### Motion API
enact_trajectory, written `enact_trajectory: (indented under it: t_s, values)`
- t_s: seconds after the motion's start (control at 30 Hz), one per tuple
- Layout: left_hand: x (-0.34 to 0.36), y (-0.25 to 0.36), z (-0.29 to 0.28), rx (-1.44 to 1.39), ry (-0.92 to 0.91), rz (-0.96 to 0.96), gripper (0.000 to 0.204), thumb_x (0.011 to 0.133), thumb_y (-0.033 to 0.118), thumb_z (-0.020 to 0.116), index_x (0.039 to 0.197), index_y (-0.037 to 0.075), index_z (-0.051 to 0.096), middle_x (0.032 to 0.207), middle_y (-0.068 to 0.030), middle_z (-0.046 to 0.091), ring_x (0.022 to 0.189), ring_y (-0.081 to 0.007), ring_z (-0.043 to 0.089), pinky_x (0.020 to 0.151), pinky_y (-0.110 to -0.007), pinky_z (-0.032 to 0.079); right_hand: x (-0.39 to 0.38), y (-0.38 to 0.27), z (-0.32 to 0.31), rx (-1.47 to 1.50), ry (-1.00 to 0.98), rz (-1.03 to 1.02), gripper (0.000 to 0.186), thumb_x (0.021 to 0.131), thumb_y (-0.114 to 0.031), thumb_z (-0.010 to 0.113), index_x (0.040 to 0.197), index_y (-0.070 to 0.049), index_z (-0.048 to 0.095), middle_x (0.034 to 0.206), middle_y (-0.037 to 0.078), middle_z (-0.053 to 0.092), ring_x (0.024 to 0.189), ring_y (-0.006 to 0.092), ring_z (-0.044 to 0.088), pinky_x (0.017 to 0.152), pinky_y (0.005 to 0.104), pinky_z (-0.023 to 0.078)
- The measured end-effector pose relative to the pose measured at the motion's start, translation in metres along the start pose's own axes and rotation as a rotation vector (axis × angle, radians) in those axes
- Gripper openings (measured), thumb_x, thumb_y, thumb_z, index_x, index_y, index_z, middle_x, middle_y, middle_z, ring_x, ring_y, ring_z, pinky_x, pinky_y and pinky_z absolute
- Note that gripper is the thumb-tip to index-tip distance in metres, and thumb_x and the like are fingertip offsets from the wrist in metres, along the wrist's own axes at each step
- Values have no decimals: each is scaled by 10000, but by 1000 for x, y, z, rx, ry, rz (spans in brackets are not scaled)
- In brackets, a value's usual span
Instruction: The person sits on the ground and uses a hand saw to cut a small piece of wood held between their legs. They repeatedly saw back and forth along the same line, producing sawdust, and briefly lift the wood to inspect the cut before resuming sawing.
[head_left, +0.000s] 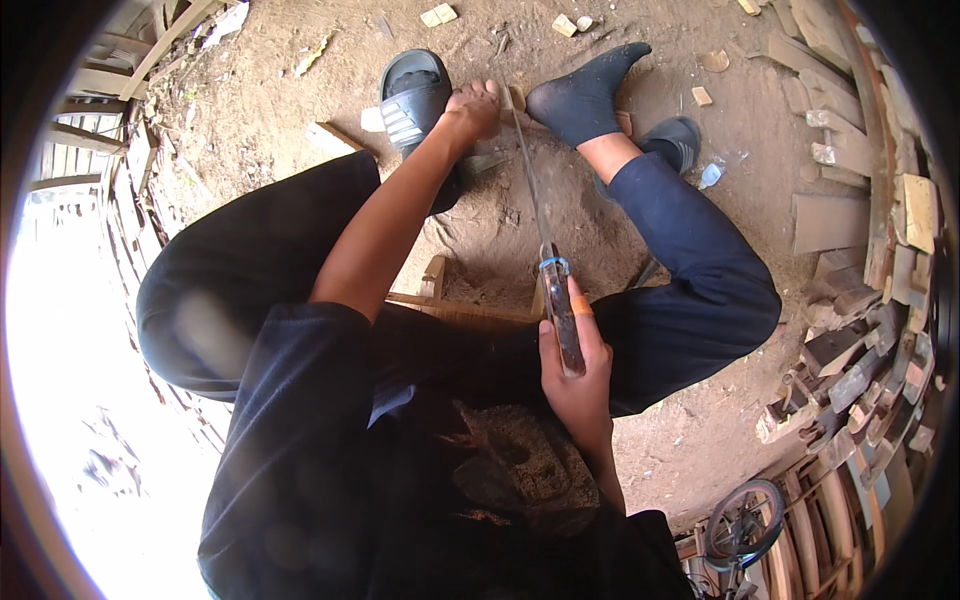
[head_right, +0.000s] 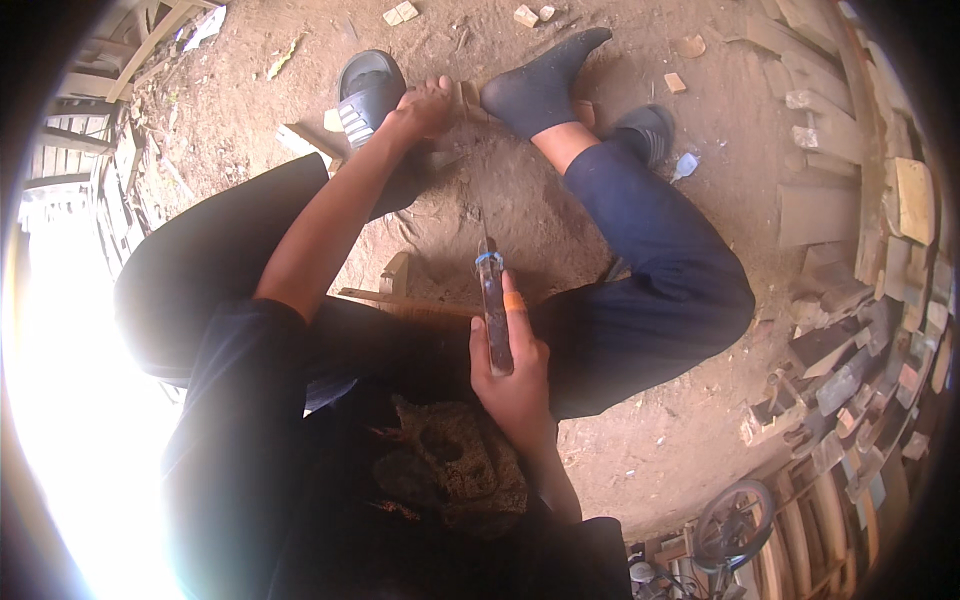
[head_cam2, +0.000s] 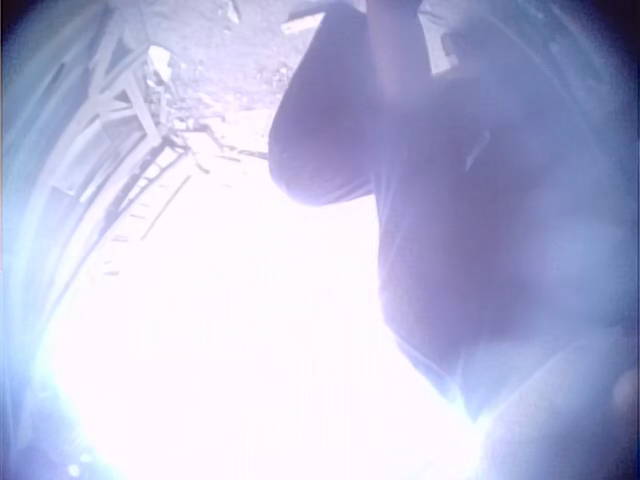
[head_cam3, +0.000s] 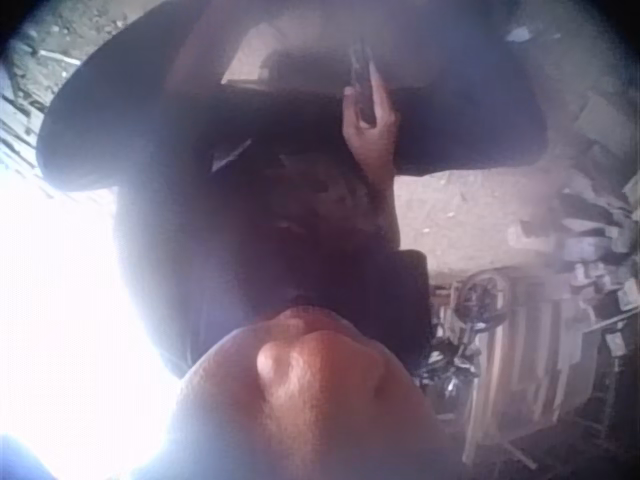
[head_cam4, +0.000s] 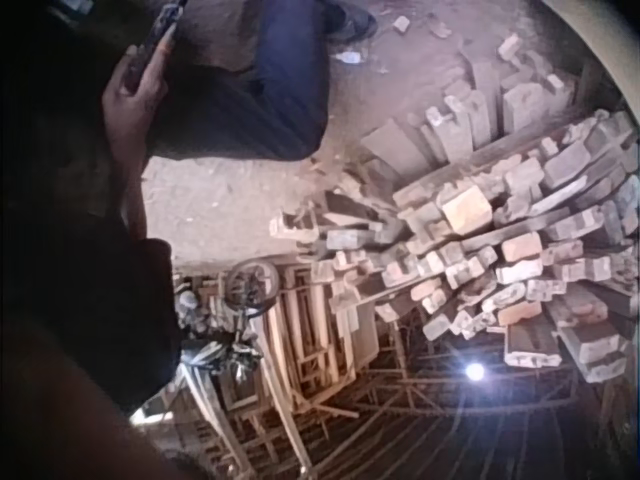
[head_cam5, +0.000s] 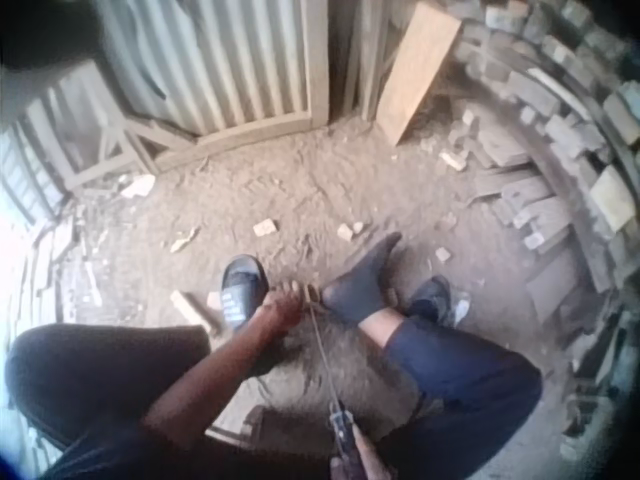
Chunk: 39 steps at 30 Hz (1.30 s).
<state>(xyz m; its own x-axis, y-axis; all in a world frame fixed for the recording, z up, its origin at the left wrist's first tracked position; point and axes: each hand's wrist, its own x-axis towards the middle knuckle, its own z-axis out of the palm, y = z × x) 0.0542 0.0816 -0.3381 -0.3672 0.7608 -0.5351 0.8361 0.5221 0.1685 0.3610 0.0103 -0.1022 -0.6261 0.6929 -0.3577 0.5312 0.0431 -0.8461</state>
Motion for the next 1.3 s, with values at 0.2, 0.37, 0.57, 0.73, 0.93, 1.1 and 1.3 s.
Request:
enact_trajectory:
  t_s: [0.2, 0.37, 0.57, 0.73, 0.93, 1.1, 1.3]
  values:
    - [-4, 0, -1, 52, 34, 34, 359, 883, 143, 558, 1174, -44, 463, 1201, -261, 568, 1140, -383, 598, 951, -438, 499, -38, -15, -16, -77, -2, -41, 556, 931, -75, 606, 1449, -6, 416, 900, 228, 683, 736, 246, 720, 637, 330, 529]
    - [-2, -3, 9, 72, 105, 50, 331, 889, 129, 555, 1160, -40, 470, 1183, -256, 577, 1127, -383, 608, 932, -436, 510, -21, -27, -6, -24, -67, 32, 568, 923, -70, 617, 1445, 8, 407, 926, 256, 677, 809, 297, 733, 674, 339, 539]
    - [-1, -6, 8, 67, 92, 53, 340, 891, 119, 543, 1178, -47, 465, 1195, -269, 569, 1146, -392, 596, 944, -444, 506, -47, -25, -17, -22, -8, -57, 561, 922, -57, 611, 1440, 3, 403, 936, 274, 667, 825, 368, 717, 669, 379, 538]
    - [-1, -1, 8, 55, 84, 59, 380, 893, 148, 542, 1199, -59, 452, 1214, -282, 552, 1156, -403, 588, 970, -458, 496, -21, -30, -9, 59, -67, 139, 571, 919, -50, 605, 1445, -7, 388, 1068, 290, 654, 962, 427, 674, 748, 375, 550]
    - [20, -33, 26, 190, 63, 119, 471, 898, 293, 601, 1185, -50, 455, 1215, -300, 555, 1139, -432, 585, 960, -472, 495, -49, -23, -17, 98, 2, 58, 535, 916, -5, 608, 1421, 21, 432, 1066, 246, 673, 941, 207, 708, 787, 280, 515]
    - [19, -19, 23, 64, 132, 108, 580, 899, 416, 604, 1195, -57, 446, 1230, -297, 552, 1181, -452, 555, 988, -491, 469, -12, -16, -13, 105, 17, 118, 520, 899, -68, 628, 1386, 2, 464, 719, 247, 629, 633, 409, 657, 572, 424, 503]
    - [9, -19, 17, 95, 127, 49, 552, 891, 367, 638, 1183, -57, 440, 1226, -300, 552, 1189, -444, 553, 994, -488, 474, -42, -13, -32, 72, -16, 161, 500, 908, -51, 634, 1373, 34, 471, 717, 168, 628, 652, 162, 685, 597, 282, 486]
